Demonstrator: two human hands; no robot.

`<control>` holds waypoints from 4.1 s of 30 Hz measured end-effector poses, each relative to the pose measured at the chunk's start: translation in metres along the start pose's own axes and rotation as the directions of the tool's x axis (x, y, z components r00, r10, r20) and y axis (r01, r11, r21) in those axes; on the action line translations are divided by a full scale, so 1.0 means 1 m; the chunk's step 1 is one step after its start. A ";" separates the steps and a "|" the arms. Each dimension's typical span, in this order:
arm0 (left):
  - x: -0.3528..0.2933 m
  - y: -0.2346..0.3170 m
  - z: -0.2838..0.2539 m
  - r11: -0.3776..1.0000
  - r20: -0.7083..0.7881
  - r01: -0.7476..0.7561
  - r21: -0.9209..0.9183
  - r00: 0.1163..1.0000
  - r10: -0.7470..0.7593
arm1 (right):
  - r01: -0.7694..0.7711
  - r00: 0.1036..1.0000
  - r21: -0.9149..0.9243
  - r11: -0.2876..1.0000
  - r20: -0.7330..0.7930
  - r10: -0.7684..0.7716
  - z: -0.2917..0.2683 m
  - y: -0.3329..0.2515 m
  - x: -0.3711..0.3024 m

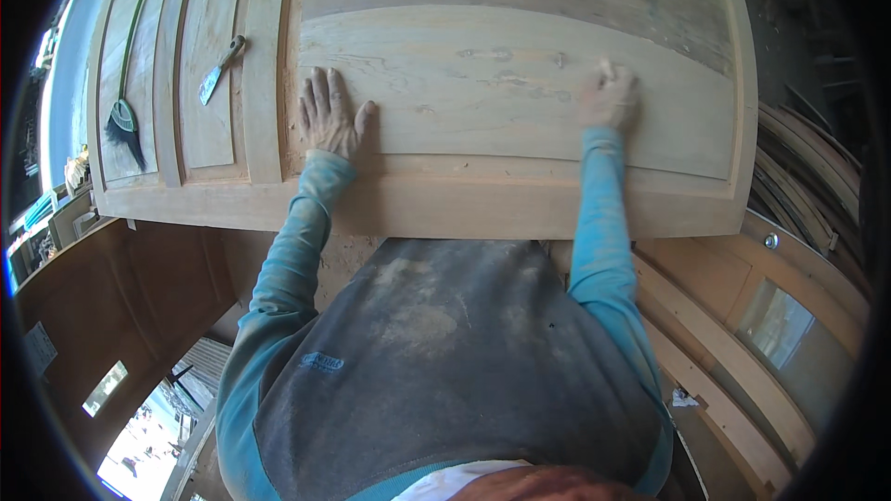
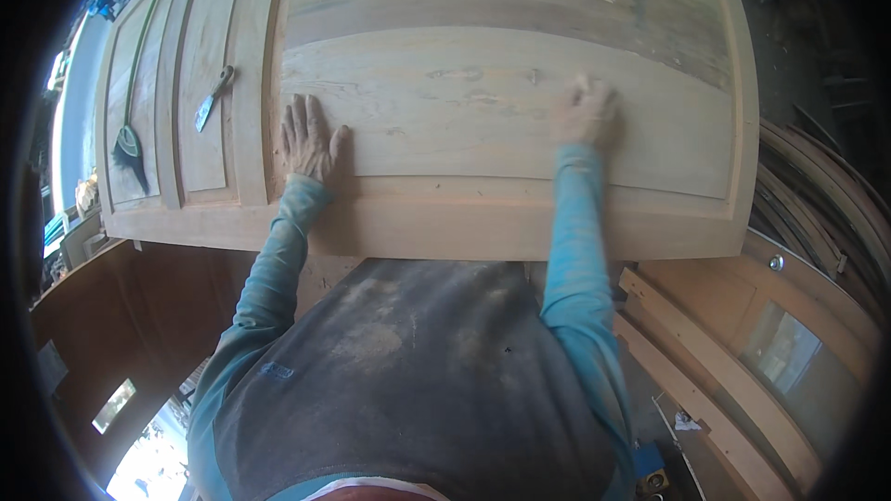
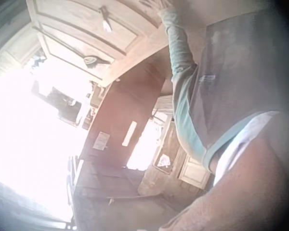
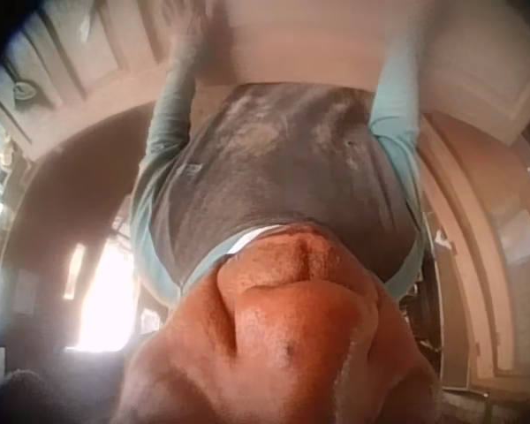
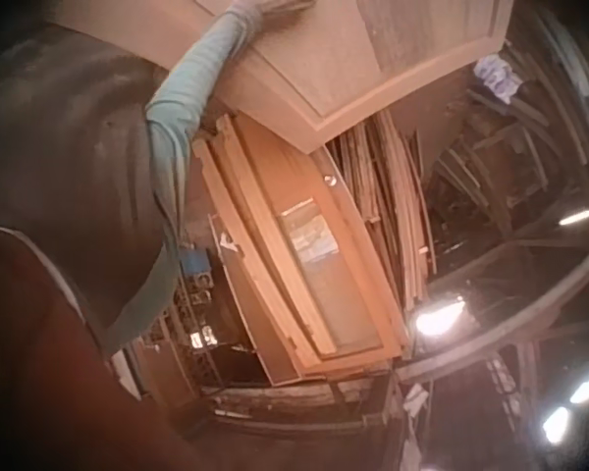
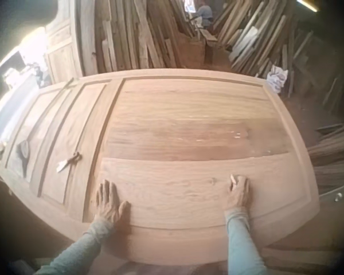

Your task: The person sands the surface of a wooden door using a sanding block, applies putty or wood filler with a scraper tool to imperfections, and sweeps wood dust off the surface with a broom.

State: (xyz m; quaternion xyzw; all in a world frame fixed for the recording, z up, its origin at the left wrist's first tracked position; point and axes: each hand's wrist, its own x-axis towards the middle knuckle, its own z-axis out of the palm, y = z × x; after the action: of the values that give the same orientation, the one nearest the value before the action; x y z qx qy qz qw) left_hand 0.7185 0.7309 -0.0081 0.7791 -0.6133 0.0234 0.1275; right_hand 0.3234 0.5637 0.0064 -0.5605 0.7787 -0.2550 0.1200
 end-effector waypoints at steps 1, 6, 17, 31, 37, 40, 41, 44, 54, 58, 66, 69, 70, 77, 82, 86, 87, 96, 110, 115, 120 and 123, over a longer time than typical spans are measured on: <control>0.004 0.010 0.003 0.998 0.019 -0.030 -0.050 0.999 0.031 | 0.197 0.980 0.030 0.980 0.030 -0.198 0.018 -0.043 -0.040; 0.029 0.021 -0.038 0.906 0.067 -0.085 -0.415 0.990 0.124 | 0.659 0.697 0.212 0.722 0.188 -0.692 0.064 -0.167 -0.167; -0.064 -0.231 -0.071 0.929 -0.198 0.321 -0.185 0.914 -0.355 | 0.115 0.991 0.178 0.977 0.052 -0.126 0.099 -0.097 -0.006; -0.052 -0.226 -0.077 0.900 -0.181 0.370 -0.233 0.892 -0.413 | 0.236 0.971 -0.035 0.971 0.045 -0.234 0.127 -0.242 -0.019; -0.054 -0.224 -0.074 0.878 -0.176 0.329 -0.348 0.897 -0.406 | 0.771 0.554 0.232 0.593 0.216 -0.804 0.154 -0.303 -0.236; -0.064 -0.227 -0.069 0.896 -0.194 0.283 -0.342 0.912 -0.362 | 0.684 0.631 0.208 0.700 0.314 -0.710 0.121 -0.256 -0.215; -0.064 -0.225 -0.072 0.905 -0.195 0.286 -0.314 0.914 -0.356 | 0.662 0.697 0.107 0.742 0.277 -0.661 0.112 -0.212 -0.180; -0.060 -0.225 -0.068 0.933 -0.212 0.254 -0.255 0.927 -0.310 | 0.136 0.988 0.110 0.985 0.063 -0.144 0.026 -0.081 -0.063; 0.007 -0.068 -0.069 0.971 -0.244 -0.095 -0.221 0.969 0.039 | 0.433 0.882 0.100 0.896 0.156 -0.444 -0.005 -0.069 -0.141; -0.005 0.022 -0.063 0.970 -0.033 -0.108 -0.219 0.994 0.104 | 0.355 0.935 0.038 0.934 -0.035 -0.353 -0.056 0.018 -0.086; -0.078 0.060 -0.045 0.952 0.002 -0.100 -0.290 0.994 0.105 | -0.538 0.767 -0.091 0.838 -0.464 0.442 -0.186 0.293 0.116; -0.082 0.063 -0.045 0.959 -0.002 -0.048 -0.281 0.999 0.050 | -0.092 0.968 -0.092 0.992 -0.241 0.067 -0.135 0.190 0.061; -0.087 0.065 -0.047 0.959 0.005 -0.042 -0.281 0.999 0.045 | 0.045 0.990 -0.097 0.994 -0.128 -0.057 -0.124 0.162 0.033; -0.080 0.078 -0.055 0.948 0.020 -0.039 -0.316 0.999 0.048 | -0.224 0.949 -0.124 0.967 -0.254 0.188 -0.175 0.244 0.097; -0.086 0.074 -0.049 0.961 -0.006 -0.046 -0.274 0.999 0.046 | 0.145 0.984 0.152 0.978 -0.129 -0.126 -0.130 0.209 0.057; -0.088 0.074 -0.041 0.960 -0.025 -0.068 -0.273 0.998 0.064 | -0.053 0.978 -0.184 0.981 -0.209 0.014 -0.170 0.241 0.119; -0.084 0.076 -0.039 0.953 -0.049 -0.081 -0.291 0.996 0.069 | -0.161 0.962 -0.174 0.972 -0.247 0.115 -0.183 0.261 0.141; -0.080 0.071 -0.056 0.951 -0.083 0.002 -0.311 0.996 -0.029 | 0.542 0.724 0.402 0.738 0.224 -0.653 -0.052 0.007 -0.078; -0.145 0.167 -0.109 0.182 0.283 0.291 -0.939 0.957 -0.067 | -0.200 0.508 0.713 0.672 0.662 -0.551 -0.066 -0.078 -0.173; -0.168 0.139 -0.109 0.269 0.239 0.305 -0.914 0.938 -0.250 | -0.151 0.404 0.716 0.682 0.674 -0.618 -0.068 -0.106 -0.216; -0.185 0.101 -0.122 0.199 0.304 0.343 -0.918 0.931 -0.201 | -0.196 0.267 0.727 0.658 0.685 -0.678 -0.051 -0.108 -0.243; -0.200 0.088 -0.111 0.236 0.229 0.309 -0.921 0.921 -0.314 | 0.106 0.308 0.694 0.712 0.657 -0.688 -0.057 -0.115 -0.245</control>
State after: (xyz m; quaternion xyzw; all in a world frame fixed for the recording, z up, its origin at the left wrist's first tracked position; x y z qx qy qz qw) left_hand 0.5983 0.9271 0.0754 0.6594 -0.3409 -0.3644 0.5623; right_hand 0.4739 0.7796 0.0911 -0.7307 0.3122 -0.1445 0.5896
